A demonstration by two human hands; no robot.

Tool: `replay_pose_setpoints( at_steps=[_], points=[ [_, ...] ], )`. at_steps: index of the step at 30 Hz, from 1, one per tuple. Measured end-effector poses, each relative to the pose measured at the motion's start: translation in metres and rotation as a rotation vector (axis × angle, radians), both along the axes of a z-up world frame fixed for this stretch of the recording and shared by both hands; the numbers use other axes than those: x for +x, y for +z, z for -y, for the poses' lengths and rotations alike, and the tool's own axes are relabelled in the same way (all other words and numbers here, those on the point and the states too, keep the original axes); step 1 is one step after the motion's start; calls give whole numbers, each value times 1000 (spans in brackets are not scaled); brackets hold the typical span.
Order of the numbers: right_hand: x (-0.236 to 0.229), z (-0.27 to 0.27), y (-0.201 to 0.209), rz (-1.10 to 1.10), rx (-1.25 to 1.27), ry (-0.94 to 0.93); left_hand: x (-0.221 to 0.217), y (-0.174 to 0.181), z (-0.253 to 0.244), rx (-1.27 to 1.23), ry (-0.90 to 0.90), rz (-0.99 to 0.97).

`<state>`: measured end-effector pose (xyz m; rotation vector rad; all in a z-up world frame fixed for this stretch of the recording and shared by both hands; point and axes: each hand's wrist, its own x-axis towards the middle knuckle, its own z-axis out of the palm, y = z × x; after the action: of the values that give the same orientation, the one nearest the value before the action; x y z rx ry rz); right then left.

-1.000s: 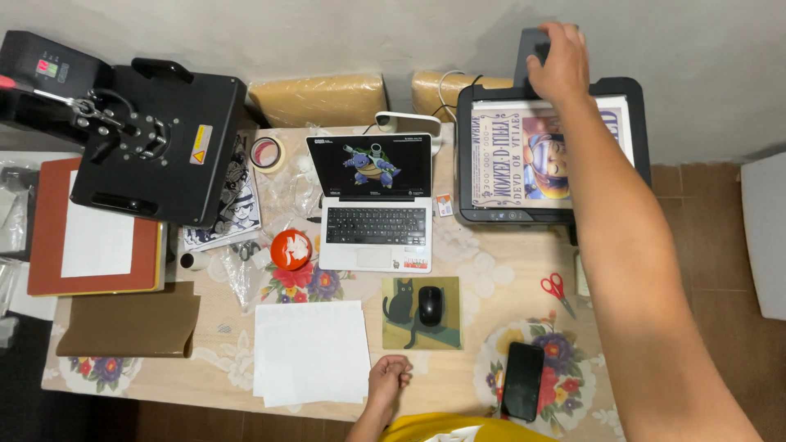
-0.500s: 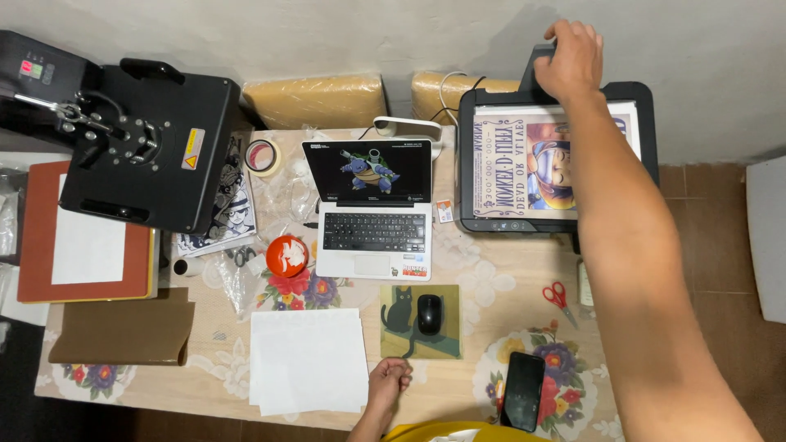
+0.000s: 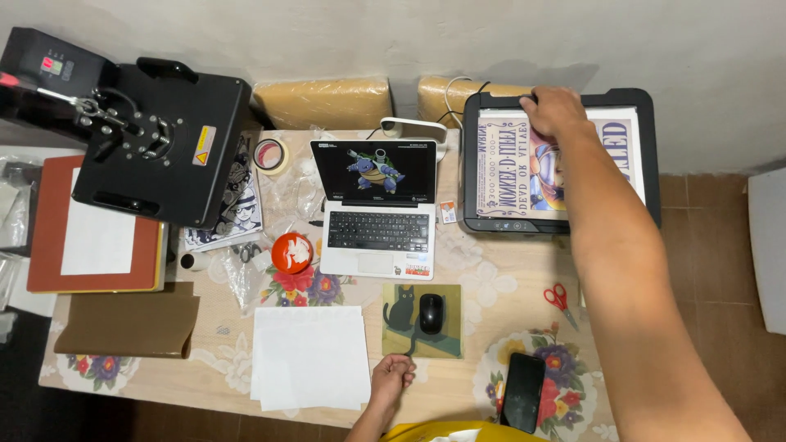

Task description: The person positions a printed design onto a sheet of paper and then places the arrangement into a heat press machine.

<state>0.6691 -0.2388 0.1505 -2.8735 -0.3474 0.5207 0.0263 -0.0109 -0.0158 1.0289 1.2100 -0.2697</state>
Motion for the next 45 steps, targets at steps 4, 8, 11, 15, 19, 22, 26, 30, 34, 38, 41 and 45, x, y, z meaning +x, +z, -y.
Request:
replay_pose_setpoints(
  at_steps=[4,8,11,15,19,22,26,30,34,38,41,45],
  points=[
    [-12,-5,16,6,23,-20,-6,4,-4,-26,8,13],
    [-30,-5,19,238,219,37,0,23,-2,-30,-21,-10],
    [-79,-10,27,426,350,151,5,37,0,-24,-54,0],
    [-202,-27,41,422,547,180,8,41,4,-10,-82,25],
    [-350,-37,-10,192,642,179,-2,37,7,6,-87,85],
    [-457,-49,-27,-314,600,158,-11,34,10,3,-90,55],
    [-555,-56,-38,-660,521,320,-35,16,13,49,-103,110],
    [-617,-57,-69,-683,682,361,-59,36,8,81,-105,78],
    [-631,-63,-78,-617,651,414,-81,45,-12,124,-164,52],
    [-632,-74,-88,-560,555,400,-99,50,-37,90,-109,104],
    [-642,-88,-106,-529,518,325,-119,46,-64,83,-26,151],
    [-678,-124,-114,-549,447,241,-167,34,-116,67,93,197]
  ],
)
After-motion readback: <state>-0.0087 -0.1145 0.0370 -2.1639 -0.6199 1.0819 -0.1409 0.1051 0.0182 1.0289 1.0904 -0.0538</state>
